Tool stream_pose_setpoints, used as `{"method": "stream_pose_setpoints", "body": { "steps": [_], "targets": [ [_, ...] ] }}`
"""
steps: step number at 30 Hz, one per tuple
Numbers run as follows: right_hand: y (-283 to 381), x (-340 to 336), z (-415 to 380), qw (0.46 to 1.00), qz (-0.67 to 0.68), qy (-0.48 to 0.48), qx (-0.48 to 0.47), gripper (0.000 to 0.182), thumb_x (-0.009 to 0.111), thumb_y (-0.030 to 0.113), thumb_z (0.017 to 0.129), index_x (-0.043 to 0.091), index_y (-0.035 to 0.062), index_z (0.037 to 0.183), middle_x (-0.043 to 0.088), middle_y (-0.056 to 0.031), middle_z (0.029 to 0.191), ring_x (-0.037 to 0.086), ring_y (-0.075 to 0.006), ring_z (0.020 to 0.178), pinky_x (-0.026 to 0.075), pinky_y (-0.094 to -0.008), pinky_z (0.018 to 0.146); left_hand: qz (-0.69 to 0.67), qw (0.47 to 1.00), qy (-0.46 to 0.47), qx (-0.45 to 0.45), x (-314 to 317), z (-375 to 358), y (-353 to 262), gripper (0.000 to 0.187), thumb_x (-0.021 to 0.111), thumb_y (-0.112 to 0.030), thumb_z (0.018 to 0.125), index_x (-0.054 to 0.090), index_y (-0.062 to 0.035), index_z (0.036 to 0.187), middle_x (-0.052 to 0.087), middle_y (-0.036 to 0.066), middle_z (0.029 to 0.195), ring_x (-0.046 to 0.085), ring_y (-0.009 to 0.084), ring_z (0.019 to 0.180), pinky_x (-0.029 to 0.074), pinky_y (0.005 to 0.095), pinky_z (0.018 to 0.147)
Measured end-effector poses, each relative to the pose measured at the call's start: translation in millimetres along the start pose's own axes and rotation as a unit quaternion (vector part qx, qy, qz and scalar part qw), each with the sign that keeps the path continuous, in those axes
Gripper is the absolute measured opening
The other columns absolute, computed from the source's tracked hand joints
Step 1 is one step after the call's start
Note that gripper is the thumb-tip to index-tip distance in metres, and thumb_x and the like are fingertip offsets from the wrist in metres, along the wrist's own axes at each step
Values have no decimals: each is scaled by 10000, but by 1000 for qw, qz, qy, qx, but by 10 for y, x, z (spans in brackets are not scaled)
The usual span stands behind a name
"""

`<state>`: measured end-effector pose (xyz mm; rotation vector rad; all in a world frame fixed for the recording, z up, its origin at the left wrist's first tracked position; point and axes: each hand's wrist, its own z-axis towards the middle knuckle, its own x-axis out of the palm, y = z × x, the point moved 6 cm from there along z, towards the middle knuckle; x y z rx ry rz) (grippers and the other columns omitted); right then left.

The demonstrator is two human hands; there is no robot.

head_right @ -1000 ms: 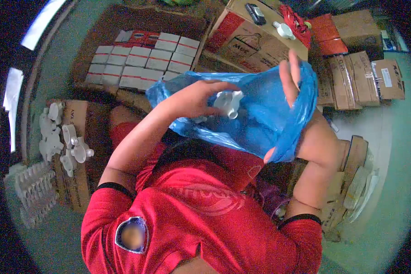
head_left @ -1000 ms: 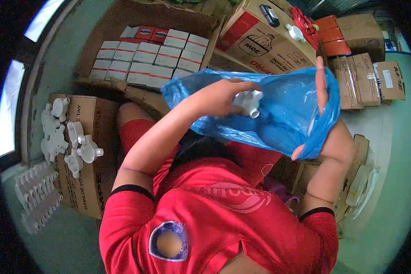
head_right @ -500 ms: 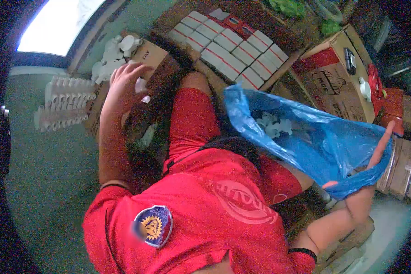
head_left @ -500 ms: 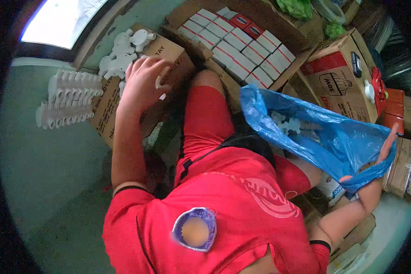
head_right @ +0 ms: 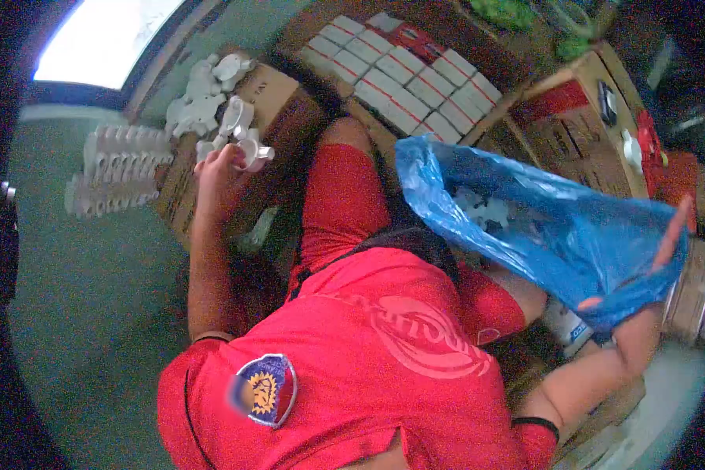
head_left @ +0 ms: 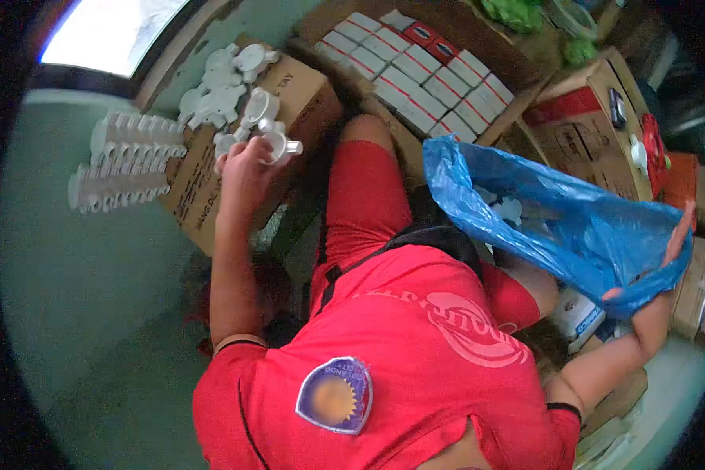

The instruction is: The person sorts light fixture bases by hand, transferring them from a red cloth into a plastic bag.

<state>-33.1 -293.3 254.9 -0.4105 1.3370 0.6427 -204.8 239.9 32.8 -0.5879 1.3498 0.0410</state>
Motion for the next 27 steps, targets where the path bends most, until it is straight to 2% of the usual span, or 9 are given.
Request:
{"method": "stream_pose_setpoints", "body": {
  "steps": [4,8,11,14,15,17,19,22,27],
  "targets": [
    [30,-100,16,1000,-4,-8,-22,1519,791,785,459,106,43,1594,91,-192,1656,186,-338,1500,205,-458,1201,-164,984,70,-22,-140,16,187,334,757,-18,648,674,-3,971,675,136,961,636,309,934,491,358,880],
    [117,-150,44,1000,-9,-9,-19,1429,794,745,504,157,68,1590,76,-201,1658,174,-375,1500,199,-469,1203,-270,943,194,-18,-194,31,129,355,806,-71,649,662,23,959,645,97,958,613,231,931,470,341,876],
    [244,-166,61,1000,-16,2,-15,1217,797,629,610,260,128,1581,62,-232,1651,166,-460,1490,190,-491,1206,-362,909,163,124,-468,182,-649,344,822,-96,662,659,19,942,625,76,944,593,216,918,462,336,869],
    [334,-102,126,998,-6,8,-58,1215,820,579,593,256,165,1587,57,-248,1647,155,-467,1493,183,-497,1207,-440,858,172,200,-388,294,-1628,337,833,-128,680,672,8,943,619,73,936,590,214,906,475,340,846],
    [370,-87,126,998,-23,5,-63,1270,807,642,572,228,156,1593,52,-240,1650,154,-447,1498,188,-492,1205,-479,823,188,239,-274,327,-1947,332,829,-133,689,680,4,952,628,87,934,605,224,904,485,344,840],
    [441,-27,98,995,-53,1,-79,1385,780,767,530,171,139,1603,41,-225,1657,152,-405,1509,199,-482,1201,-370,834,226,342,-10,303,-2504,336,789,-108,729,691,-18,1038,655,138,973,644,289,941,508,381,853],
    [452,10,101,995,-36,-12,-93,1380,781,765,537,164,147,1605,37,-231,1655,148,-403,1510,205,-485,1199,-363,815,208,401,97,277,-2897,393,763,-83,765,669,-27,1143,690,147,1127,650,286,1079,496,381,951],
    [428,4,104,993,-37,-29,-111,1376,783,761,550,146,152,1607,31,-237,1653,143,-400,1512,218,-490,1194,-361,837,94,400,-131,469,-2730,436,745,-65,781,656,-38,1207,687,140,1177,647,268,1102,490,368,962],
    [335,104,28,998,-4,-38,-50,1407,788,750,505,112,203,1612,59,-224,1655,174,-442,1494,223,-520,1190,-220,966,-64,118,-550,781,-1147,325,726,-101,833,688,-61,1153,701,136,1133,655,243,1092,497,361,943]
  ]
}}
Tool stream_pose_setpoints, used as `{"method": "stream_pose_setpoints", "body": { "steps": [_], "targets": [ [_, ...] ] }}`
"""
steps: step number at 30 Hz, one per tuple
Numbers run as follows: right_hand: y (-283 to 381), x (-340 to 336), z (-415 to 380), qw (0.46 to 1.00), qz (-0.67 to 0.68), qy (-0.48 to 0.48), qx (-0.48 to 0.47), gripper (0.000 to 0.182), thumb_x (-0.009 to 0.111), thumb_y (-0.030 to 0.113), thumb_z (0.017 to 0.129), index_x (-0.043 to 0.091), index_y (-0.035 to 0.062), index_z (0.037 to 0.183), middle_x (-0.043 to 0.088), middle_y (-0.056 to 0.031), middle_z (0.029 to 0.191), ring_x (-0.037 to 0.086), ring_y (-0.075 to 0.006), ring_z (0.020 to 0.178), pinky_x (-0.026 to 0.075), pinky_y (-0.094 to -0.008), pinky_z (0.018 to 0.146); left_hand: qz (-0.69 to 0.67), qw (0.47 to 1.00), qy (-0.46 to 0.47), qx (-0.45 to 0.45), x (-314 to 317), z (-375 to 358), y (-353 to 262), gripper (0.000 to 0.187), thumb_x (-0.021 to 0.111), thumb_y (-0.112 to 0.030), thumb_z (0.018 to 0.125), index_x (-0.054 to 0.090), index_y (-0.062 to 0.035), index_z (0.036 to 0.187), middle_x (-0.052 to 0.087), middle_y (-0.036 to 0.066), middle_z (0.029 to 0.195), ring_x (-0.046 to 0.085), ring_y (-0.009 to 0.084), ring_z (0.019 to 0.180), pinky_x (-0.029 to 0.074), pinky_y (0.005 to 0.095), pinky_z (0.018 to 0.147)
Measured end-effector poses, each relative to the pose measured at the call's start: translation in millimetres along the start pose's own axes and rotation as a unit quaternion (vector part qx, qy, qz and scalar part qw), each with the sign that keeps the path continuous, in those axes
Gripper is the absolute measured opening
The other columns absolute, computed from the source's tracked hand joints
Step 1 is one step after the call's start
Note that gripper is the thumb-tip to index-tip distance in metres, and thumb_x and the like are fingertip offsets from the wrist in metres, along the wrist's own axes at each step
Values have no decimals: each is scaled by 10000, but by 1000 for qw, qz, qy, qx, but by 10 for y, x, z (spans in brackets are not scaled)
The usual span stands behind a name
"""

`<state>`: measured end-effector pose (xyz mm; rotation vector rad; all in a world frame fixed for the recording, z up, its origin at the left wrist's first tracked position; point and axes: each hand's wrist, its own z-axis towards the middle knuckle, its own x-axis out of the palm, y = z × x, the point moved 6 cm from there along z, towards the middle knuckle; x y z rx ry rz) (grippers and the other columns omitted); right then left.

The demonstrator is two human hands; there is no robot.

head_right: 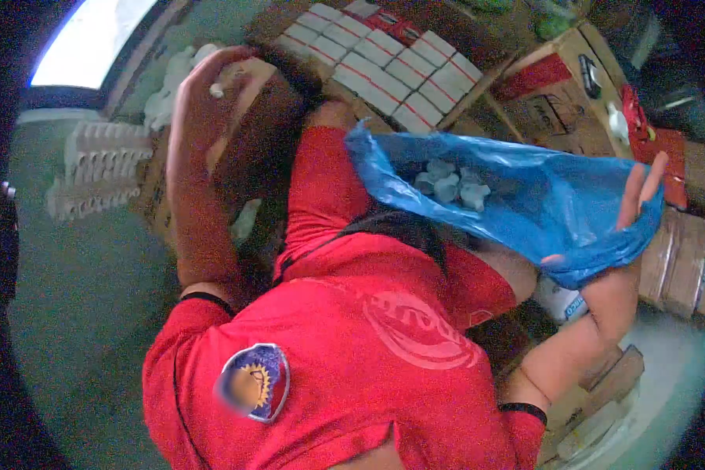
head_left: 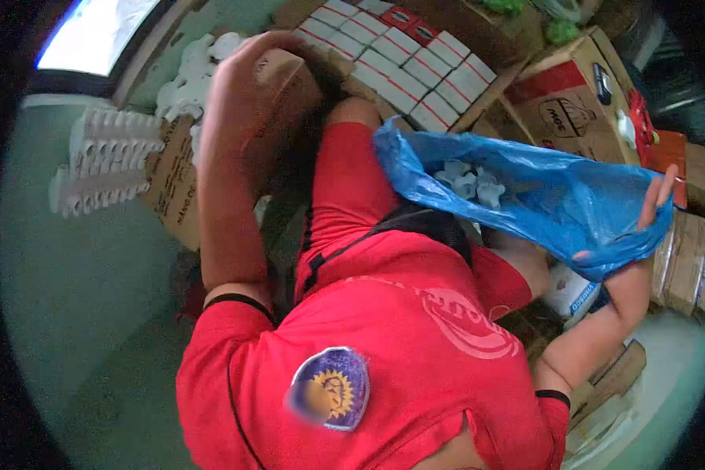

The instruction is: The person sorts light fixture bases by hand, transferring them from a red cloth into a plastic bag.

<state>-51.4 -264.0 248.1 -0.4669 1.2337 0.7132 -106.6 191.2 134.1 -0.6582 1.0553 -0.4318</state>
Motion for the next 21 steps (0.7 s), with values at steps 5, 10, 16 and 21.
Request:
{"method": "stream_pose_setpoints", "body": {
  "steps": [5,10,16,21],
  "targets": [
    [-51,26,-10,1000,-10,22,8,1406,837,669,510,116,172,1610,60,-214,1657,189,-444,1489,233,-509,1191,241,966,35,-83,-494,-497,1255,287,757,-196,807,737,-127,1085,698,85,1115,650,297,1018,491,398,898],
    [-73,45,25,999,21,35,16,1360,855,603,546,128,160,1607,43,-204,1662,188,-429,1493,233,-490,1195,361,924,82,-97,-279,-530,1512,310,795,-361,775,779,-161,1011,683,41,1163,572,300,1141,377,467,992],
    [-46,87,2,999,-3,9,33,1326,846,599,582,141,128,1602,20,-189,1667,146,-389,1513,214,-473,1206,395,914,23,-90,-10,-518,1448,272,767,-373,792,787,-138,928,638,39,1242,533,330,1150,353,490,995],
    [-21,37,-79,999,2,-7,37,1192,863,423,649,192,157,1597,33,-216,1659,165,-418,1503,241,-467,1194,210,977,-33,-2,209,-283,1056,178,742,-239,788,757,-67,835,645,95,1231,556,329,1106,410,468,968]
  ]
}}
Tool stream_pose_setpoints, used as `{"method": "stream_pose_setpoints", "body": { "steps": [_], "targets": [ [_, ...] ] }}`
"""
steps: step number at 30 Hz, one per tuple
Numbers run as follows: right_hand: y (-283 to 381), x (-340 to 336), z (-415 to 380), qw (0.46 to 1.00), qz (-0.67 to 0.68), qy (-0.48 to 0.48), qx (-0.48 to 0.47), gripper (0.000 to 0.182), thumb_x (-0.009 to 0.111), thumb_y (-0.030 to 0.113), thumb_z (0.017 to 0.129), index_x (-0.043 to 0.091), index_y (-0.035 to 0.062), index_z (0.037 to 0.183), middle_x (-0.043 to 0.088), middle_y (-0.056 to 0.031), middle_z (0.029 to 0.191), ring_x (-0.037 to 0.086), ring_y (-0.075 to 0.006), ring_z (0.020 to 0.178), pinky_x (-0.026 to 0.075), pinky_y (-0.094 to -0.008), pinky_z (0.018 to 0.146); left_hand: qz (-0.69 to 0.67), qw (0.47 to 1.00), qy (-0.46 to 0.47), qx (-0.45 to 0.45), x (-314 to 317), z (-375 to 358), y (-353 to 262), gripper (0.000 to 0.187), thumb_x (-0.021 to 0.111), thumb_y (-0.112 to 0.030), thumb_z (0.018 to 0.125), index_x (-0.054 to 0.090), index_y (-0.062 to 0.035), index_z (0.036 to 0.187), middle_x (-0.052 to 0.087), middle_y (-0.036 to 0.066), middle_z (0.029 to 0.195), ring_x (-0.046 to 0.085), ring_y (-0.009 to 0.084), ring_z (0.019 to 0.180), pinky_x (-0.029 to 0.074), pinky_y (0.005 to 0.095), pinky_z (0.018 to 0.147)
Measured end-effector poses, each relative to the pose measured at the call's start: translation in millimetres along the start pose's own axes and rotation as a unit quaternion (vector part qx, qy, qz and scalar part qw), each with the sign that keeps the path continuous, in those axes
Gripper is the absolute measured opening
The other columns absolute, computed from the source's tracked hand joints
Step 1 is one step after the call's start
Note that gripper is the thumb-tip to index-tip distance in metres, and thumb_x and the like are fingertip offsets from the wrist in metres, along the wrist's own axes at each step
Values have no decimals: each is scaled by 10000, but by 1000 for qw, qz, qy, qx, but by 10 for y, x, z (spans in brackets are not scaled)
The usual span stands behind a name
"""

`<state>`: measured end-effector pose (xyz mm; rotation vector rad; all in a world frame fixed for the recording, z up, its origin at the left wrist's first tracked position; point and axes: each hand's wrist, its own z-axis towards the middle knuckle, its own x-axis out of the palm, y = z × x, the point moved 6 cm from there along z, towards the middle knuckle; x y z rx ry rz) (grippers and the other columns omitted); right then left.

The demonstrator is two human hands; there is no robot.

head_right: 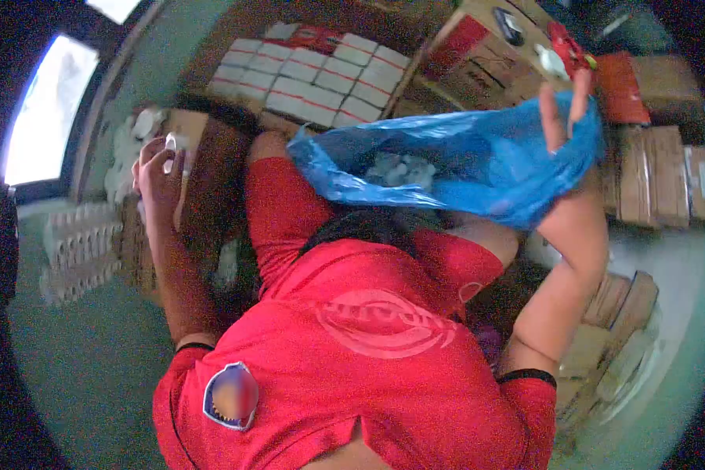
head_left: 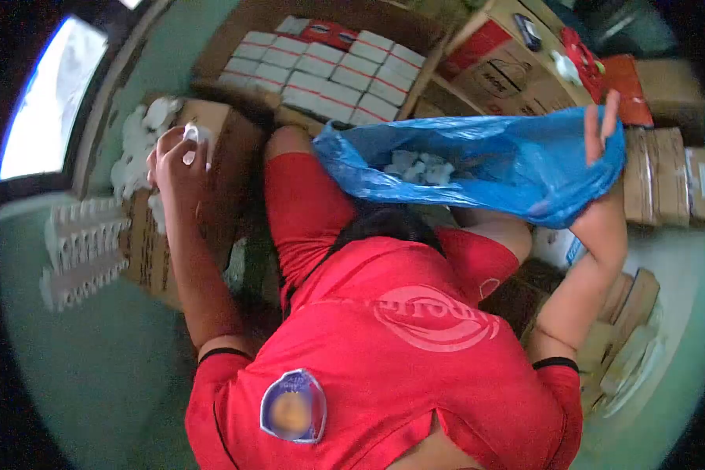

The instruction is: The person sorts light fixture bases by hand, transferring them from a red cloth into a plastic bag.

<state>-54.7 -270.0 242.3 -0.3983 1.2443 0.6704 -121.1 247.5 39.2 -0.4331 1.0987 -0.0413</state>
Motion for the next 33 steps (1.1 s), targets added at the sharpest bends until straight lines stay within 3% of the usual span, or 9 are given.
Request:
{"method": "stream_pose_setpoints", "body": {
  "steps": [4,8,11,13,20,23,26,29,33],
  "targets": [
    [103,-52,49,1000,5,-3,-9,1071,847,303,696,261,176,1584,48,-227,1655,200,-439,1488,247,-473,1192,-333,931,57,135,-75,164,-1583,86,745,-82,746,713,-14,787,670,117,1161,601,310,1076,462,425,935],
    [202,-47,90,999,12,-1,-30,1054,834,318,706,267,172,1582,57,-238,1651,204,-438,1486,242,-480,1190,-314,884,130,320,287,7,-2729,185,752,-250,823,750,-103,936,652,87,1203,580,317,1145,429,458,982],
    [191,-34,104,1000,12,2,-27,1043,824,310,717,261,170,1584,60,-233,1653,193,-436,1491,234,-475,1195,-309,884,118,331,297,66,-2885,208,734,-270,842,750,-121,986,671,92,1177,603,321,1120,436,469,966],
    [175,-33,51,1000,-5,15,-6,1063,826,322,720,236,164,1589,62,-225,1655,186,-422,1498,232,-465,1197,-336,890,109,287,325,193,-2594,228,707,-261,864,740,-107,1029,677,110,1169,604,320,1129,444,452,968],
    [35,183,-48,999,18,36,8,1046,793,293,775,167,154,1601,68,-186,1665,178,-367,1515,221,-448,1209,-7,1000,18,16,-248,90,-353,300,748,-313,821,726,-169,1083,695,56,1120,612,307,1107,473,452,920],
    [45,154,-49,999,19,26,27,1042,789,285,772,169,164,1601,71,-178,1666,182,-371,1513,218,-455,1211,179,973,65,-130,-540,-365,403,433,761,-314,811,667,-199,1218,667,82,1152,606,334,1113,486,434,932],
    [21,150,-43,1000,-12,4,7,1020,770,288,784,171,162,1599,77,-164,1669,175,-379,1514,203,-462,1216,198,947,121,-224,-483,-745,873,496,786,-255,794,634,-202,1263,634,119,1203,600,352,1112,492,426,940],
    [3,145,0,1000,24,-11,13,1004,773,243,787,187,148,1597,108,-165,1664,181,-344,1517,214,-438,1216,47,987,16,-154,-359,-904,1052,527,826,-203,751,640,-179,1244,598,150,1247,591,363,1133,494,439,946],
    [-10,135,-8,1000,-7,4,-4,1041,804,285,760,199,135,1594,93,-184,1663,178,-361,1515,212,-438,1213,78,992,38,-93,-409,-649,567,570,850,-146,701,640,-116,1230,568,150,1263,592,337,1163,518,429,942]
  ]
}}
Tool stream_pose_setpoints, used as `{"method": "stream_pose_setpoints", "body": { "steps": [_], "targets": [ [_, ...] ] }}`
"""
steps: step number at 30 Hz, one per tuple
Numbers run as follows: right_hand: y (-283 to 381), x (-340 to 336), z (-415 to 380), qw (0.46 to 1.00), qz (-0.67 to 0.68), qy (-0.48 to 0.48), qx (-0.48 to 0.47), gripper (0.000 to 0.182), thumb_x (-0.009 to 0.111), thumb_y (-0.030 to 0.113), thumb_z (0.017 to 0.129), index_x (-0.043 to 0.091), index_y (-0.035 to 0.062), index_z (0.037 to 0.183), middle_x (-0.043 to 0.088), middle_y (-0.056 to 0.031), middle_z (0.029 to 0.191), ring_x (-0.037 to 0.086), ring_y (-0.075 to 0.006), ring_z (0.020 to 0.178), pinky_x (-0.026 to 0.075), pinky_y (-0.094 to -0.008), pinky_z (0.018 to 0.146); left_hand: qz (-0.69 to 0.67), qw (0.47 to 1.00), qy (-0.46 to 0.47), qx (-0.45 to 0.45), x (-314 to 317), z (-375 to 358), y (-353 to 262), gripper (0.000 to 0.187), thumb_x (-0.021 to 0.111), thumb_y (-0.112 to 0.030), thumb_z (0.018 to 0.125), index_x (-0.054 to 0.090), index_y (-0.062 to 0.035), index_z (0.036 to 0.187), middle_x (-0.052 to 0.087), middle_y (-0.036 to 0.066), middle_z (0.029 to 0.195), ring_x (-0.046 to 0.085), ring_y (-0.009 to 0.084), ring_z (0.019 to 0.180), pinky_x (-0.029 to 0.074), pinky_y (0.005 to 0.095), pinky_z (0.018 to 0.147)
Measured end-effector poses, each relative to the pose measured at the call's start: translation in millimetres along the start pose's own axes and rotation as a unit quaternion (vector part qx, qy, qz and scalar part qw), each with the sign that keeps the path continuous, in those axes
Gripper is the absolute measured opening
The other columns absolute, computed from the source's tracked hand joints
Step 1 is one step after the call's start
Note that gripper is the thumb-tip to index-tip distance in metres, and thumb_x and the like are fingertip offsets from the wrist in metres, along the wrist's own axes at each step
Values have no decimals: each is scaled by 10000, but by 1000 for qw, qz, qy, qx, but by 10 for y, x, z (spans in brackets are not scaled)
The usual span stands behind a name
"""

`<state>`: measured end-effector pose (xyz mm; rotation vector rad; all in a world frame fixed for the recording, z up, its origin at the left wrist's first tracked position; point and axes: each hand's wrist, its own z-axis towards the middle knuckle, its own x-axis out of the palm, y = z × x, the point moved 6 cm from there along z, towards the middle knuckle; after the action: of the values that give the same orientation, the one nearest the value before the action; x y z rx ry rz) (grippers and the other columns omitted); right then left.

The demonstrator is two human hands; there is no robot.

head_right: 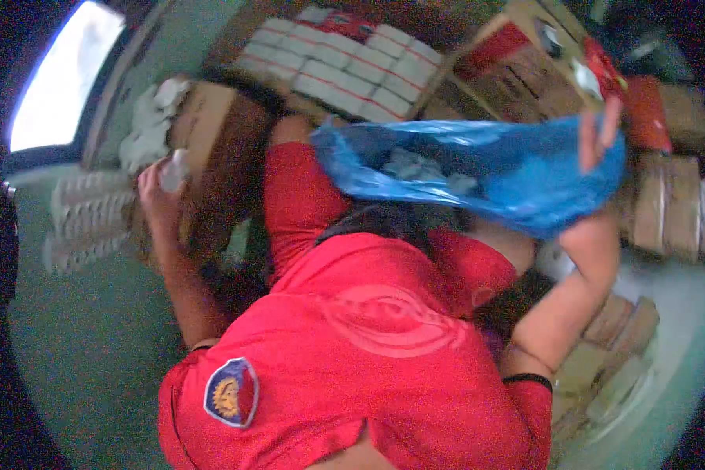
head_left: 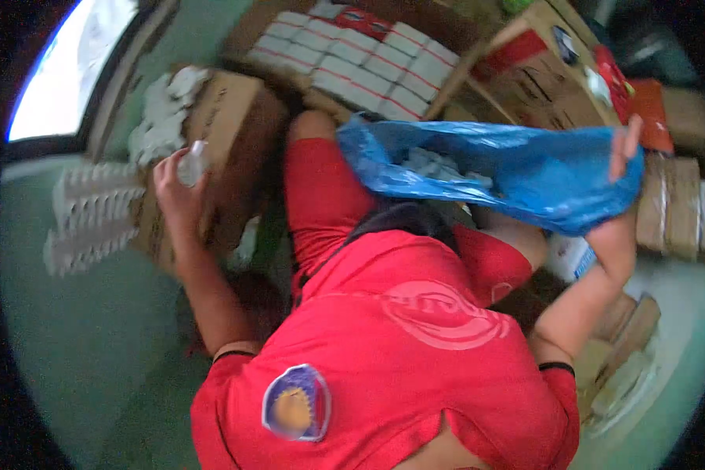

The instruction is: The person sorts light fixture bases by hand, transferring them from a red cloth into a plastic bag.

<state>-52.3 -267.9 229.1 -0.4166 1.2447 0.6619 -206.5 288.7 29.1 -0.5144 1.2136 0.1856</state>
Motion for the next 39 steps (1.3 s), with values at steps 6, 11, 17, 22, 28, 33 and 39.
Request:
{"method": "stream_pose_setpoints", "body": {
  "steps": [6,11,17,22,28,33,39],
  "targets": [
    [236,-96,1,999,42,-5,-25,1012,812,252,747,252,211,1589,64,-215,1658,206,-403,1499,249,-451,1192,-464,858,167,144,-206,16,-2191,622,867,-100,662,632,-59,1237,575,145,1241,606,279,1160,550,426,924],
    [384,-104,-42,999,25,-5,-36,1084,819,267,736,176,195,1607,67,-211,1661,163,-391,1516,218,-446,1202,-481,754,210,394,138,-314,-3566,579,835,-211,736,620,-86,1259,599,180,1198,563,368,1162,461,423,1004],
    [266,-107,-143,996,83,18,-2,1083,805,304,753,142,227,1607,73,-197,1662,148,-398,1517,171,-476,1223,-336,898,-27,282,16,597,-2470,419,812,-168,747,690,-63,1134,686,173,1108,636,354,1055,496,430,949],
    [241,-99,-208,994,89,44,41,1117,812,275,736,121,183,1609,81,-161,1669,175,-350,1518,188,-446,1223,6,998,-50,40,201,1225,-590,443,735,-228,816,655,-203,1251,656,104,1258,575,342,1207,407,513,1055],
    [211,-21,-232,995,79,45,46,1121,807,276,734,113,161,1607,78,-153,1670,176,-356,1517,203,-441,1222,234,967,87,50,505,1548,-84,772,720,-335,858,336,-405,1523,537,98,1443,287,363,1470,100,691,1157],
    [262,-42,-235,994,87,47,36,1048,772,303,789,129,165,1605,78,-172,1666,196,-378,1507,232,-448,1209,267,952,141,43,558,1798,14,735,788,-332,784,474,-354,1447,548,86,1440,333,312,1455,116,686,1158],
    [106,-38,-371,993,74,65,71,1018,776,237,781,176,99,1593,115,-211,1653,194,-366,1513,225,-431,1204,60,977,111,170,37,1630,-1045,649,845,-272,708,626,-170,1310,684,96,1216,565,323,1239,339,446,1138]
  ]
}}
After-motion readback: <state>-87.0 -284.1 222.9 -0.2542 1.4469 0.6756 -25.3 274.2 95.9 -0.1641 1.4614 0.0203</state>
